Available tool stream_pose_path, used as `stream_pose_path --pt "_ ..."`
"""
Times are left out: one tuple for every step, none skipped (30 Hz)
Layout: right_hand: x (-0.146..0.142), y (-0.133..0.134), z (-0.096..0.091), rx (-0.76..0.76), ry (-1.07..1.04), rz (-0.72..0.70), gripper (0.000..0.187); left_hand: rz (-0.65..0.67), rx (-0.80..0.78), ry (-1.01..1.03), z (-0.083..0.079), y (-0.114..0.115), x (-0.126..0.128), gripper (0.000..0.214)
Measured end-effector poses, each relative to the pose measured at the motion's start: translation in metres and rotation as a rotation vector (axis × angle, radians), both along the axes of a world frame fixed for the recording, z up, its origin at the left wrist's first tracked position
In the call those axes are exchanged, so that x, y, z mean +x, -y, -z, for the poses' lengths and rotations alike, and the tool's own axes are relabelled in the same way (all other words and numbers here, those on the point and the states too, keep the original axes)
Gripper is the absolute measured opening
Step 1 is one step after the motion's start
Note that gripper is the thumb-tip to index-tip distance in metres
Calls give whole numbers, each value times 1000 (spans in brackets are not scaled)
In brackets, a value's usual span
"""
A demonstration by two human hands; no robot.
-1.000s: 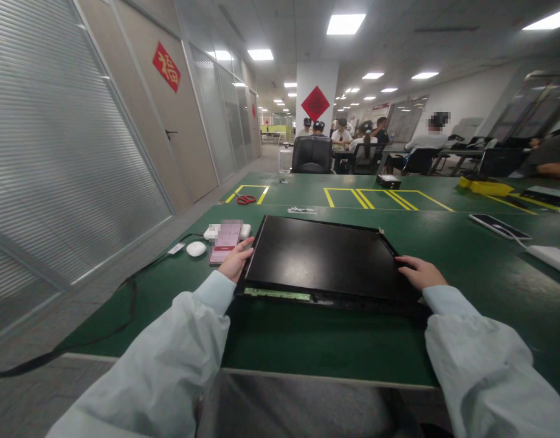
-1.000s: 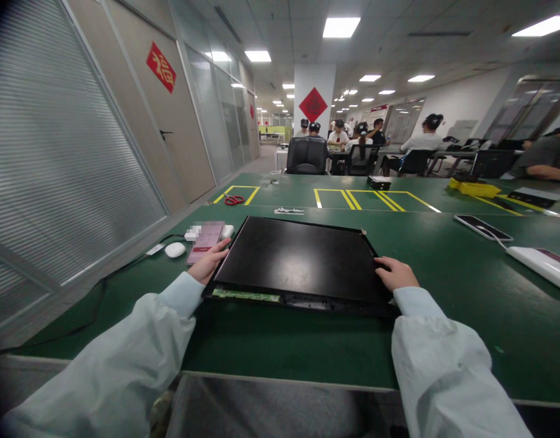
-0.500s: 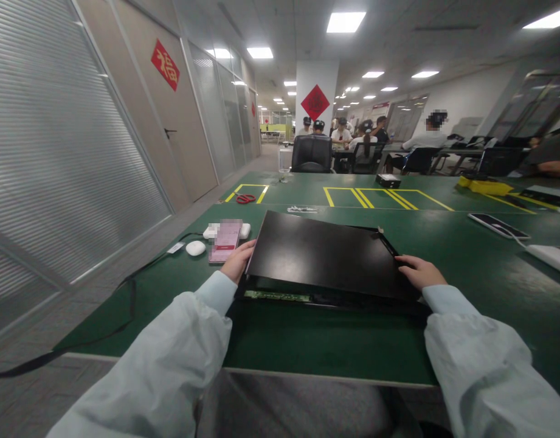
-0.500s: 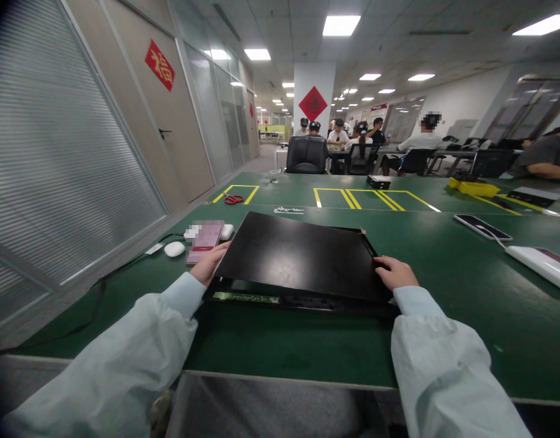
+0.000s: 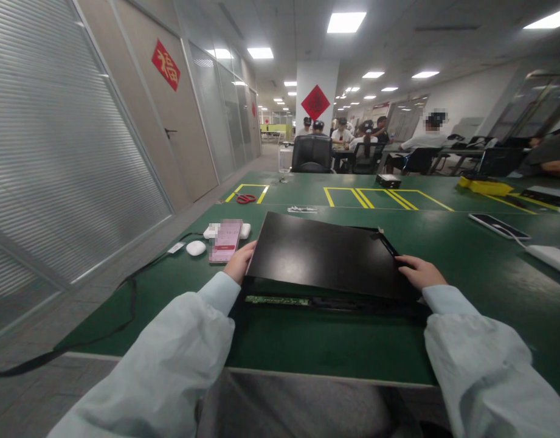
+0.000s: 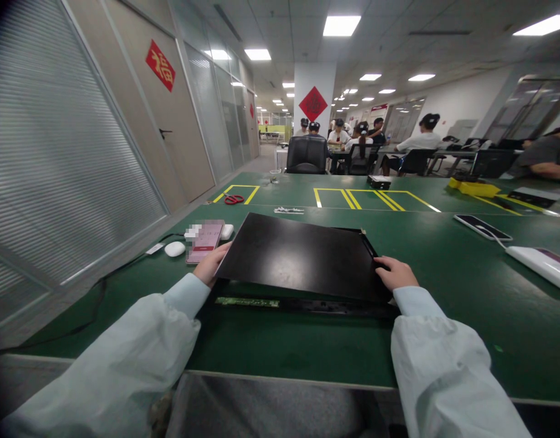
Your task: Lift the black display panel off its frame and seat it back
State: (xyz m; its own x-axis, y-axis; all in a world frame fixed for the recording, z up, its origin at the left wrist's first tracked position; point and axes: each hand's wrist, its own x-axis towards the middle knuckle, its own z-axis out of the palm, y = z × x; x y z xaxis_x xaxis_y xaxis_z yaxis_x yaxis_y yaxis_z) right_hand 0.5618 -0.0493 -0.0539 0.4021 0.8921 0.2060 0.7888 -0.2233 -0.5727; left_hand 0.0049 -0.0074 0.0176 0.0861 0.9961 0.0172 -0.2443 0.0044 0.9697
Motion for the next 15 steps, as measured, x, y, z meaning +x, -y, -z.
stream_pose_path --pt "0 0 0 2 -2 0 42 14 -20 17 0 0 1 53" --pt "1 0 1 8 -3 1 41 32 -47 42 -1 0 2 57" --pt "1 0 2 17 -3 2 41 48 -75 72 -1 1 2 61" --pt "2 0 3 27 0 1 40 59 -103 105 -2 1 3 64" --pt "2 0 4 38 4 -1 39 64 -127 137 -3 2 4 66" --pt "3 0 4 48 10 -7 38 64 -147 162 -4 3 4 65" --pt "3 0 5 55 16 -13 38 61 -165 179 -5 4 5 62" --pt "4 0 5 59 23 -19 37 54 -180 185 -5 5 5 57" --pt "4 0 5 59 27 -22 37 44 -190 181 -5 6 5 51" --pt "4 0 5 57 30 -22 37 31 -190 165 -5 8 5 47" --pt "4 -1 5 55 31 -21 38 17 -174 140 -4 9 5 46" --pt "4 -1 6 56 31 -19 38 7 -145 111 -3 10 5 47" --pt "4 -1 6 61 30 -18 37 2 -108 82 -1 11 5 50" --pt "4 -1 6 70 30 -18 37 3 -71 57 0 12 4 53" --pt "4 -1 6 80 29 -19 36 6 -41 40 2 12 3 54"
